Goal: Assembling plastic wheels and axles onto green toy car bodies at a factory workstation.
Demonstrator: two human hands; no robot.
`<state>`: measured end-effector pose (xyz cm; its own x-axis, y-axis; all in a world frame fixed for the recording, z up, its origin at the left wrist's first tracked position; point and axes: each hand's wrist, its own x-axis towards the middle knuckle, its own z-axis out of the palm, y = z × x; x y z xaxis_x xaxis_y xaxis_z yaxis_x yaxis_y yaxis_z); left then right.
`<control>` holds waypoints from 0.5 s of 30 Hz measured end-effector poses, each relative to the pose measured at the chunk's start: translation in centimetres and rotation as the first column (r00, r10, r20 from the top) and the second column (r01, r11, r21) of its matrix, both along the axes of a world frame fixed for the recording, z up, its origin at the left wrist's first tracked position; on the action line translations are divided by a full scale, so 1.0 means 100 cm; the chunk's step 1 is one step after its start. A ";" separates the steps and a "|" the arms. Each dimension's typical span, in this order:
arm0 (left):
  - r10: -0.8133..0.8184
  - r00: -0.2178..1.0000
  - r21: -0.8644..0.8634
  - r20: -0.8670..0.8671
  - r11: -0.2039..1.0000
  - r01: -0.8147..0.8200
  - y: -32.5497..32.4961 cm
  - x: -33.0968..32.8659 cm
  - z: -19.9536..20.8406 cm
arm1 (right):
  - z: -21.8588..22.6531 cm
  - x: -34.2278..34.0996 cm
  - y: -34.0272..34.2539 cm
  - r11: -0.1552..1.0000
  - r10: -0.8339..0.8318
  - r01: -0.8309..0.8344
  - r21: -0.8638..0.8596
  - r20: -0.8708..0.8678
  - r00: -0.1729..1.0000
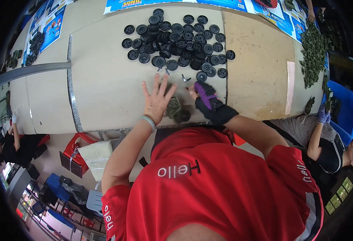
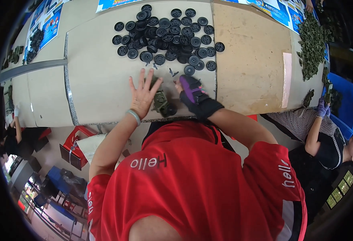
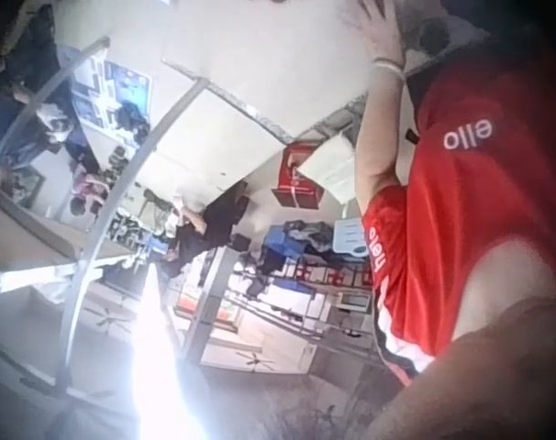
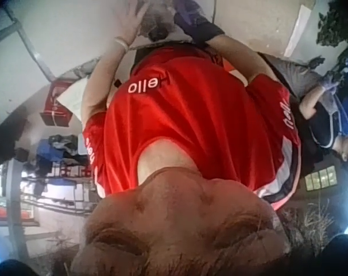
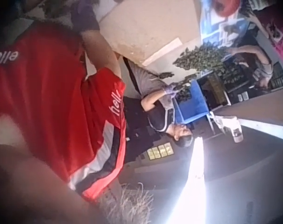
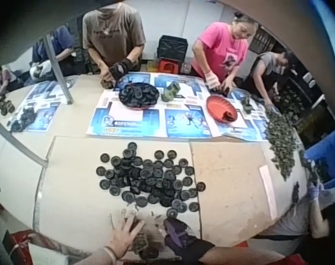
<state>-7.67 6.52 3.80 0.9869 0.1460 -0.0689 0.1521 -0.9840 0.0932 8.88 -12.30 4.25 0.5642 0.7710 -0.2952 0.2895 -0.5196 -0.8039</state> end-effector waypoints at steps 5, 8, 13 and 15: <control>0.389 0.920 -0.296 -0.052 0.874 -0.387 0.001 -0.018 0.006 | 0.010 0.072 0.005 0.886 0.461 -0.344 -0.310 0.657 0.597; 0.646 0.763 -0.738 0.020 0.524 -0.424 -0.018 -0.036 -0.018 | 0.004 0.077 0.007 0.813 0.582 -0.344 -0.469 0.640 0.502; 0.686 0.726 -0.670 -0.050 0.516 -0.534 -0.055 -0.020 -0.016 | 0.016 0.071 0.015 0.859 0.503 -0.428 -0.281 0.616 0.606; 0.672 0.733 -0.655 -0.106 0.508 -0.559 -0.057 -0.013 -0.013 | 0.019 0.059 0.023 0.876 0.453 -0.477 -0.067 0.452 0.768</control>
<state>-8.94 0.82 2.51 0.6687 0.6997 -0.2515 0.6259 -0.3471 0.6984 14.73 -9.98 6.19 0.1915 0.9797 -0.0597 0.8132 -0.1924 -0.5493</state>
